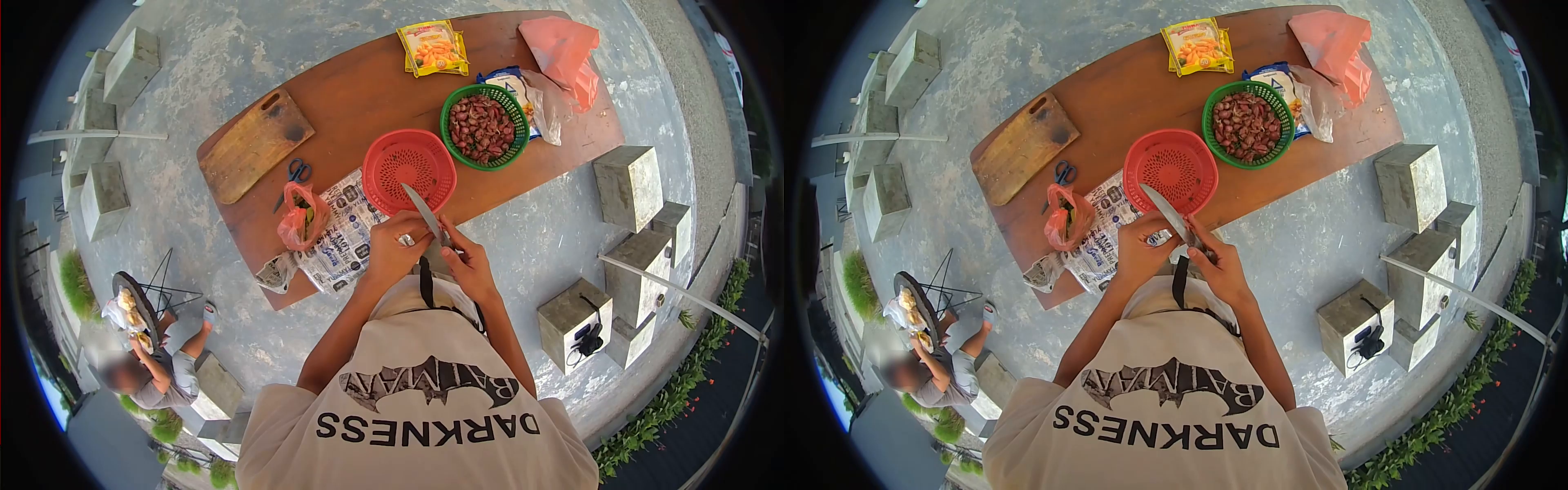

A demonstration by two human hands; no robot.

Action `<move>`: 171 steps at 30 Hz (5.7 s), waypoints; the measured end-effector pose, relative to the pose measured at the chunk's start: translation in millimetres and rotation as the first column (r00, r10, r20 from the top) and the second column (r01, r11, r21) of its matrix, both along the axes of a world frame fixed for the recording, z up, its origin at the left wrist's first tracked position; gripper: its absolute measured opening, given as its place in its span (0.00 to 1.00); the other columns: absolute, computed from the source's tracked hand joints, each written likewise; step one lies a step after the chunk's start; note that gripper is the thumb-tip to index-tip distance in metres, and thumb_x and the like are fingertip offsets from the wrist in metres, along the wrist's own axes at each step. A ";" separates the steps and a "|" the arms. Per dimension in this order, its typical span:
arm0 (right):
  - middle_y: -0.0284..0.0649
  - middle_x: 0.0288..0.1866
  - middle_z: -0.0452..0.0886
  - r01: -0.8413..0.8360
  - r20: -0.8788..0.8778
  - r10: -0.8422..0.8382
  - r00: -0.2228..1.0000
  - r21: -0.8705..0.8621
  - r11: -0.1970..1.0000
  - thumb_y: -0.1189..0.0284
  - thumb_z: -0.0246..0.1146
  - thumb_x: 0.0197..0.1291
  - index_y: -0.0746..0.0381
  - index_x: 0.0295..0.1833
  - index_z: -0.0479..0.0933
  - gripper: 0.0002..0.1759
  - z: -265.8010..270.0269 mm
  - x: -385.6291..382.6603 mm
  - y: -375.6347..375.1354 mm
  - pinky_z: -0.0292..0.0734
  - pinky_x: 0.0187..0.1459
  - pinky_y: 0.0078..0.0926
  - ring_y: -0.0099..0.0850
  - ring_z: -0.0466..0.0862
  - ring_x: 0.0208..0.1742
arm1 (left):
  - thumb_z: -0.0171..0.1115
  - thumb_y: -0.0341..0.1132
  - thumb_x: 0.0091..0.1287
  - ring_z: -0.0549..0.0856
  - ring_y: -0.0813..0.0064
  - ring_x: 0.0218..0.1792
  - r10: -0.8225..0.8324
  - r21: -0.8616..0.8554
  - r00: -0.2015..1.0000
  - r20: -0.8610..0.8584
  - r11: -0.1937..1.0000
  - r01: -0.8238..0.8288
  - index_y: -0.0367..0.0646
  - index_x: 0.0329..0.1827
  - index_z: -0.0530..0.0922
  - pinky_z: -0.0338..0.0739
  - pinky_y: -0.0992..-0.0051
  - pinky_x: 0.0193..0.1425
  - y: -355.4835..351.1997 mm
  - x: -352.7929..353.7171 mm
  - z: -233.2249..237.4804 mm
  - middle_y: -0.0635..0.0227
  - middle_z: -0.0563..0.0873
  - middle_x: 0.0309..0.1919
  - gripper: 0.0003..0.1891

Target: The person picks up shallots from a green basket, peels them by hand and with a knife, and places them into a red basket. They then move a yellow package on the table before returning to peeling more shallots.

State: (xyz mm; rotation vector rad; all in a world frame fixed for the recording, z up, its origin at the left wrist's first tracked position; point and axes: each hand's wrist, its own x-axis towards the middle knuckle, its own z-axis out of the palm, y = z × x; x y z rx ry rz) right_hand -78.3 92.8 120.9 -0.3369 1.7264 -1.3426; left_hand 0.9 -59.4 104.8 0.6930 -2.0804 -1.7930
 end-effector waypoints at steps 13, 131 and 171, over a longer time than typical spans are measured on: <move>0.25 0.24 0.59 0.314 0.348 -0.262 0.900 -0.101 0.944 0.62 0.50 0.72 0.56 0.68 0.65 0.23 -21.6 4.8 7.2 0.51 0.13 0.12 0.14 0.58 0.14 | 0.58 0.24 0.67 0.84 0.70 0.45 0.161 0.686 0.984 -0.079 0.724 -0.063 0.31 0.52 0.78 0.80 0.75 0.51 6.6 5.4 -31.5 0.57 0.84 0.45 0.12; 0.26 0.14 0.65 0.221 0.124 -0.225 0.966 0.044 0.974 0.69 0.64 0.62 0.62 0.34 0.76 0.09 -75.1 64.8 -47.2 0.53 0.12 0.17 0.14 0.62 0.11 | 0.60 0.19 0.62 0.85 0.63 0.47 0.619 0.789 0.782 0.066 0.448 -0.421 0.35 0.49 0.76 0.81 0.65 0.55 12.0 153.6 -23.3 0.56 0.85 0.45 0.13; 0.27 0.28 0.79 0.458 -0.013 -0.464 0.886 -0.129 0.879 0.70 0.68 0.57 0.65 0.46 0.82 0.13 -6.5 333.9 -587.6 0.55 0.23 0.15 0.11 0.63 0.23 | 0.61 0.24 0.65 0.86 0.74 0.39 -0.174 0.382 0.963 0.207 0.920 0.084 0.30 0.45 0.82 0.83 0.72 0.46 -579.9 303.7 12.7 0.56 0.87 0.39 0.08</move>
